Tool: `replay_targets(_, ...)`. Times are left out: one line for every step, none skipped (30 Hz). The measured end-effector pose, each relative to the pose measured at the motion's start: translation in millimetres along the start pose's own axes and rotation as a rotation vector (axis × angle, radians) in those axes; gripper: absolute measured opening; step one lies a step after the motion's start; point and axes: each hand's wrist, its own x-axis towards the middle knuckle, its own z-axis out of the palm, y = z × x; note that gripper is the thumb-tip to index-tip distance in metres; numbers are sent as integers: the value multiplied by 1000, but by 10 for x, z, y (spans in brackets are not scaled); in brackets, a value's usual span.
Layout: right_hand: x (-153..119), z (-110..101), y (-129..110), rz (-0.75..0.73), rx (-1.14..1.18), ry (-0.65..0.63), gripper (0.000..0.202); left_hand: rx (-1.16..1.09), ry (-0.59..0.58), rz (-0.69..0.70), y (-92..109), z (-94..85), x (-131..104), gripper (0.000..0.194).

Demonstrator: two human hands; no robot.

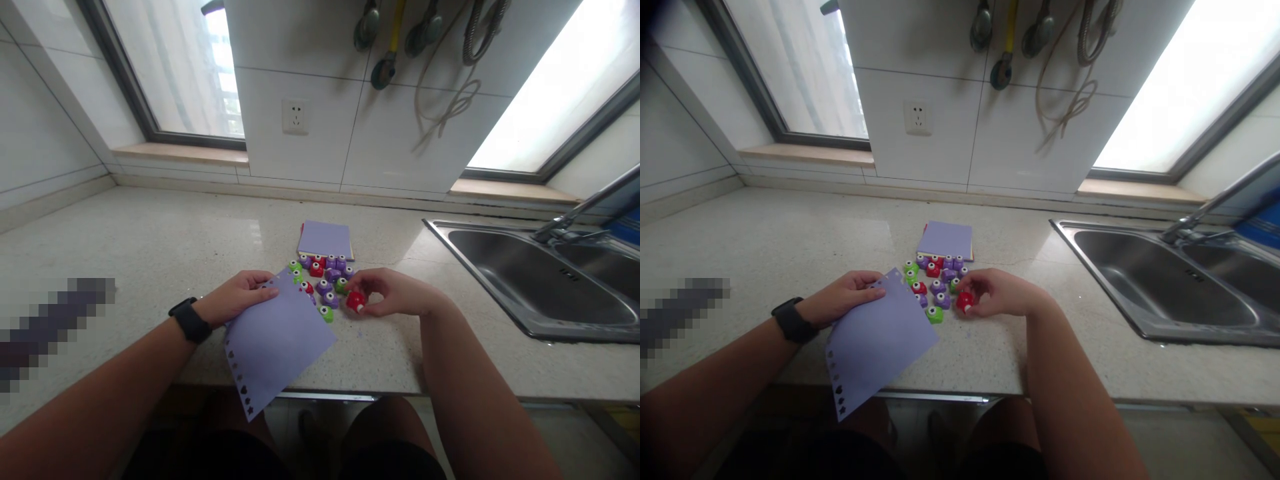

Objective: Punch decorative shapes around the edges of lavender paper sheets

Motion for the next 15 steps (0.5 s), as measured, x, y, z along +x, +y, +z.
replay_targets(4, 3, -6, -59, 36, 36, 37, 3, 2, -2, 0, 0, 1, 33)
replay_targets(10, 10, -9, -110, 71, 73, 34, 5, 3, -3, 0, 0, 2, 33)
replay_targets(19, 22, -7, -153, 101, 116, 33, 9, 4, -3, 2, 0, 2, 33)
replay_targets(31, 38, -2, -186, 122, 165, 33, 13, 3, -3, 4, 1, 3, 32)
replay_targets(45, 59, 5, -213, 134, 215, 33, 19, 1, -2, 8, 2, 3, 32)
replay_targets(60, 82, 11, -238, 140, 263, 34, 29, -1, -1, 12, 4, 4, 32)
replay_targets(76, 106, 15, -263, 141, 307, 34, 46, -2, 1, 16, 5, 5, 33)
replay_targets(90, 130, 15, -287, 139, 347, 36, 75, -4, 4, 20, 7, 7, 34)
replay_targets(104, 151, 10, -311, 134, 383, 37, 120, -6, 13, 24, 10, 10, 35)
replay_targets(114, 171, -2, -338, 123, 414, 37, 181, -13, 30, 28, 14, 14, 36)
replay_targets(123, 187, -20, -370, 103, 445, 37, 256, -10, 52, 32, 20, 18, 37)
replay_targets(128, 202, -44, -404, 69, 476, 36, 340, -3, 77, 37, 28, 21, 38)
replay_targets(132, 215, -73, -442, 20, 507, 35, 427, 11, 101, 44, 39, 25, 39)
replay_targets(136, 230, -106, -484, -42, 540, 34, 518, 36, 126, 52, 53, 27, 40)
replay_targets(140, 245, -142, -517, -115, 572, 33, 607, 60, 148, 62, 70, 29, 41)
